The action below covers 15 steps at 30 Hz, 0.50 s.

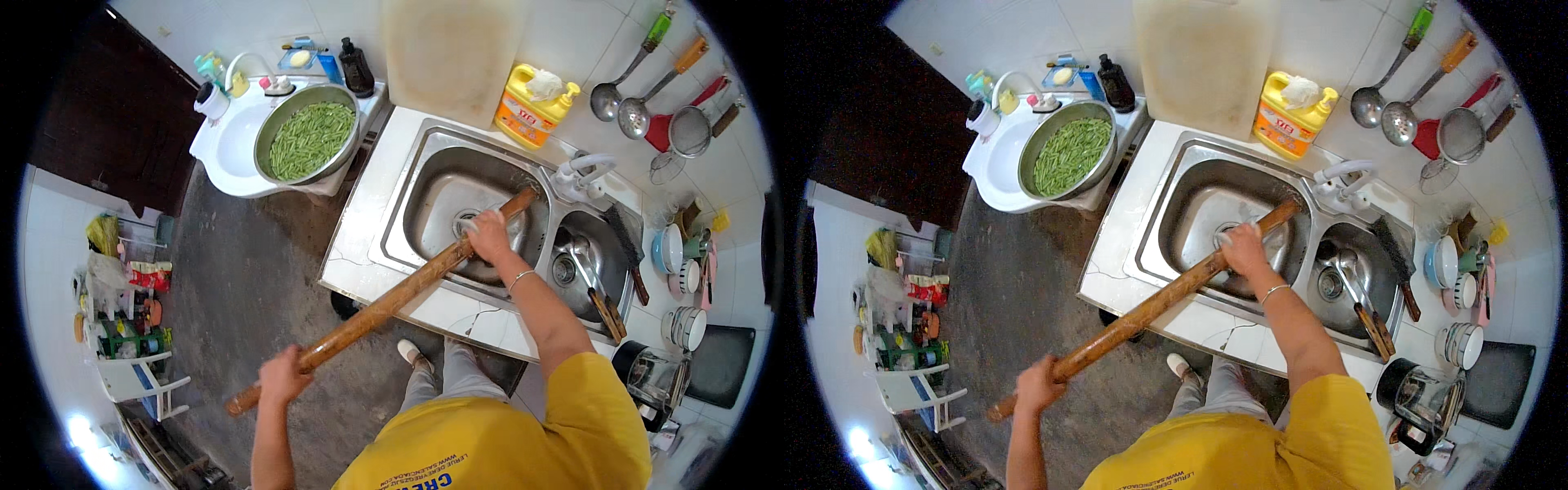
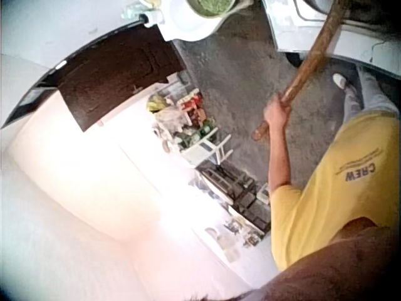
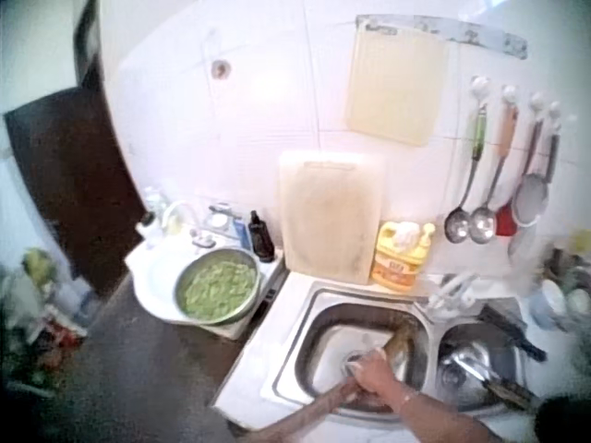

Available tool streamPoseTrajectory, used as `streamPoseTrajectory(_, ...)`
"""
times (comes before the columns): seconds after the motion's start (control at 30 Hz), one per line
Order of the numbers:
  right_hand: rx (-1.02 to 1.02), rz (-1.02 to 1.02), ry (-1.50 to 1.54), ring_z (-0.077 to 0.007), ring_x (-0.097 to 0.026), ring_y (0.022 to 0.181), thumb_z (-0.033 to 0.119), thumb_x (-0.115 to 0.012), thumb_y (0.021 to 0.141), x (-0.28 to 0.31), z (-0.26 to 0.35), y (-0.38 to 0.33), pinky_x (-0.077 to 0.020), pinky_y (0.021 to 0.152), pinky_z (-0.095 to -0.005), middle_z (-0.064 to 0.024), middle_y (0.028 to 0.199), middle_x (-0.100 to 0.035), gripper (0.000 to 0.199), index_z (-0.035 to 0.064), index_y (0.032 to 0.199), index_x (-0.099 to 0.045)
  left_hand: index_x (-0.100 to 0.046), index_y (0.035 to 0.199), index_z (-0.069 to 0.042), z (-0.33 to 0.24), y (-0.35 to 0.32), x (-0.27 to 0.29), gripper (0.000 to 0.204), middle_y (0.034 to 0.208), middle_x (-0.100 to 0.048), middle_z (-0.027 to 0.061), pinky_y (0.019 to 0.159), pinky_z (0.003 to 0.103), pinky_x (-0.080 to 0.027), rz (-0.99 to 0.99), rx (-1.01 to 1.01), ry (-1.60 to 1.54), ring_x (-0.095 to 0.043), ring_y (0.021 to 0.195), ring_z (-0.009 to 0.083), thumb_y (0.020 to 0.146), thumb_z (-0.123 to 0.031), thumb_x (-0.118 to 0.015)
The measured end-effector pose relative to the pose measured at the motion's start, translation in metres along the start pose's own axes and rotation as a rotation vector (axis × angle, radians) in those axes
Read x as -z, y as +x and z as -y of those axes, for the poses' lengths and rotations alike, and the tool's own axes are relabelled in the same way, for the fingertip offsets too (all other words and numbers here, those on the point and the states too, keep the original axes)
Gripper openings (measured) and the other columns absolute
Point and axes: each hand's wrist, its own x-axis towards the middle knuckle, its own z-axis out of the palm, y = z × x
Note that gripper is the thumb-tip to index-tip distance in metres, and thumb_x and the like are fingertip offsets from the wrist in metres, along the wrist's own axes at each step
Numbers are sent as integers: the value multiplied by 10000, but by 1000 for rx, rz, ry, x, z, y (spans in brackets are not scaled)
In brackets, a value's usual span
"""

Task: The person washes a long wooden pole in a sink with running water, using a cloth to wipe along its entire length while repeatedly turning the pole.

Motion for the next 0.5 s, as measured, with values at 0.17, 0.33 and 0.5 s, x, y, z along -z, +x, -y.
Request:
streamPoseTrajectory(0.17,-22,-426,-28,-333,-477,1064,238,-597,797,-57,21,-10,-301,972,-543,-109,991,-581,202,96,922,-668,-579,900,-93,21,-16,1,373,847,-632,118,692,427,-473,-231,-36,153,-622,809,312,588,-200,-755)
streamPoseTrajectory(0.33,134,-50,281,-344,-365,1261,257,-646,798,-17,164,-61,-226,1054,-546,-148,1227,-491,330,104,1084,-589,-585,874,-88,1,-7,45,341,812,-636,120,664,429,-477,-139,-65,139,-627,743,321,594,-187,-751)
streamPoseTrajectory(0.5,106,221,100,-300,-471,1097,234,-554,822,-13,94,-12,-317,967,-503,-128,1055,-569,249,96,1021,-612,-605,902,-91,-14,-6,72,335,822,-639,125,687,435,-476,-24,-41,214,-630,769,318,618,-195,-748)
